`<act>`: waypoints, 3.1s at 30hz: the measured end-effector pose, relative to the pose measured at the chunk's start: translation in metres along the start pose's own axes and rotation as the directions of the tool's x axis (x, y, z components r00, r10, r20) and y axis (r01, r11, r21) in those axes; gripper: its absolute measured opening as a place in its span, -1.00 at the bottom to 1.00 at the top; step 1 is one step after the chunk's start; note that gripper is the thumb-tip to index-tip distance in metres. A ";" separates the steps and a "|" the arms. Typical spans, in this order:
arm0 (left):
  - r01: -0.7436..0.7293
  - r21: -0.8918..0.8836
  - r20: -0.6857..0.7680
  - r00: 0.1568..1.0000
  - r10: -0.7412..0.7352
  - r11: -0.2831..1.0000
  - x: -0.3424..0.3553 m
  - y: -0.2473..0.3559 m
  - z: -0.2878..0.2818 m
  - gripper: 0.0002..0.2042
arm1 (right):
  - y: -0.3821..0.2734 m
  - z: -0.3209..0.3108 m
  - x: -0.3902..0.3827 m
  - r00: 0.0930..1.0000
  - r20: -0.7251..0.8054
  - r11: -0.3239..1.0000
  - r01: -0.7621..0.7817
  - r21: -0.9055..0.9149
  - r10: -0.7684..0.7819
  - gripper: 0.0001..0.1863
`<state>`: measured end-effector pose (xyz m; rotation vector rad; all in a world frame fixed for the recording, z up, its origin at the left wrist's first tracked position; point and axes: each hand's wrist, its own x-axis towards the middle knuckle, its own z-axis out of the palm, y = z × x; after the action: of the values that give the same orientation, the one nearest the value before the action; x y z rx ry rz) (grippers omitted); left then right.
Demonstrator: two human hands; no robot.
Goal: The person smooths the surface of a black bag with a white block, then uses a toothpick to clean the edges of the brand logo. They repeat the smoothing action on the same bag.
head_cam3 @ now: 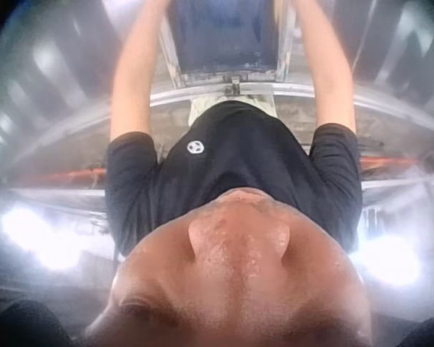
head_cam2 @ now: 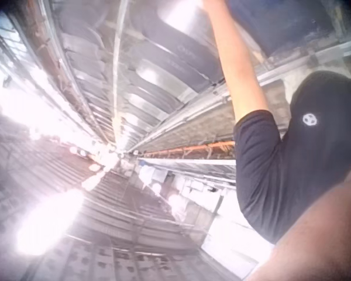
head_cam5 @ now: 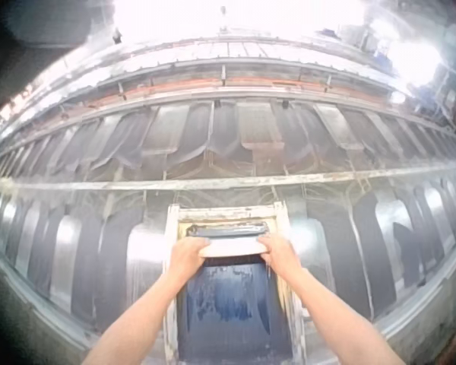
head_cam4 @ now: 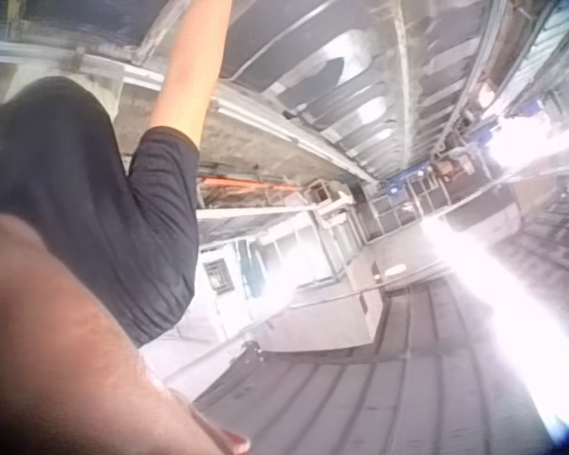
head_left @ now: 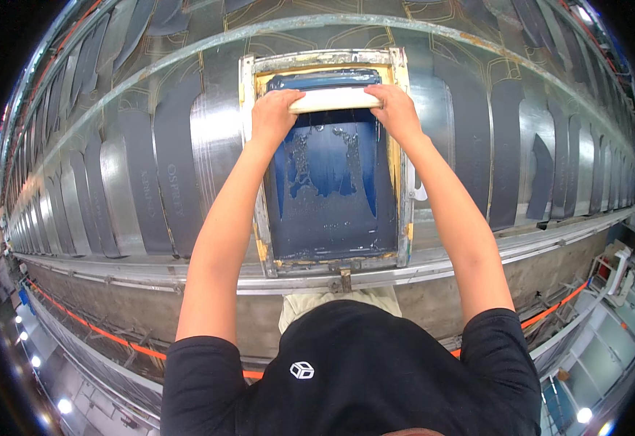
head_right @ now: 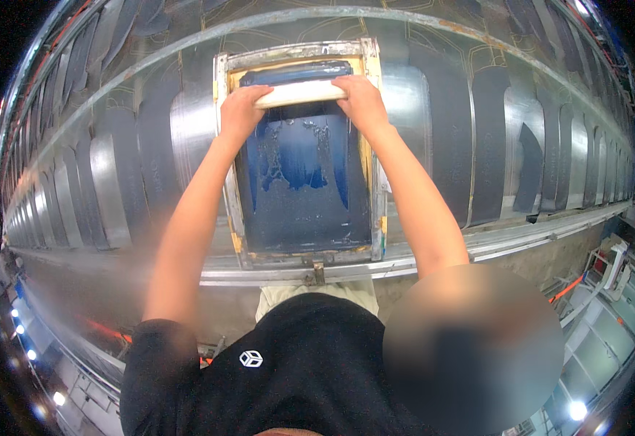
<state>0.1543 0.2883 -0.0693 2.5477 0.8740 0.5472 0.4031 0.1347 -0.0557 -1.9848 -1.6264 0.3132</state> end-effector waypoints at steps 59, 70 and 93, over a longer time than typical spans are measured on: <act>0.115 -0.050 0.161 0.981 -0.106 0.992 -0.268 0.112 -0.041 -0.52 | -0.127 -0.015 -0.269 0.979 0.182 0.990 -0.107 0.092 0.089 -0.46; 0.342 0.040 0.759 0.600 -0.251 0.939 -0.201 0.095 -0.064 -0.64 | -0.093 -0.034 -0.194 0.759 0.648 0.978 -0.178 0.111 0.065 -0.66; 0.084 0.066 0.154 0.984 -0.093 0.994 -0.062 0.026 -0.005 -0.57 | -0.016 0.005 -0.075 0.999 0.032 0.999 -0.002 -0.046 0.003 -0.53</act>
<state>0.1196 0.2305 -0.0676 2.5489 0.9536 0.2927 0.3696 0.0662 -0.0633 -2.0263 -1.6651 0.3125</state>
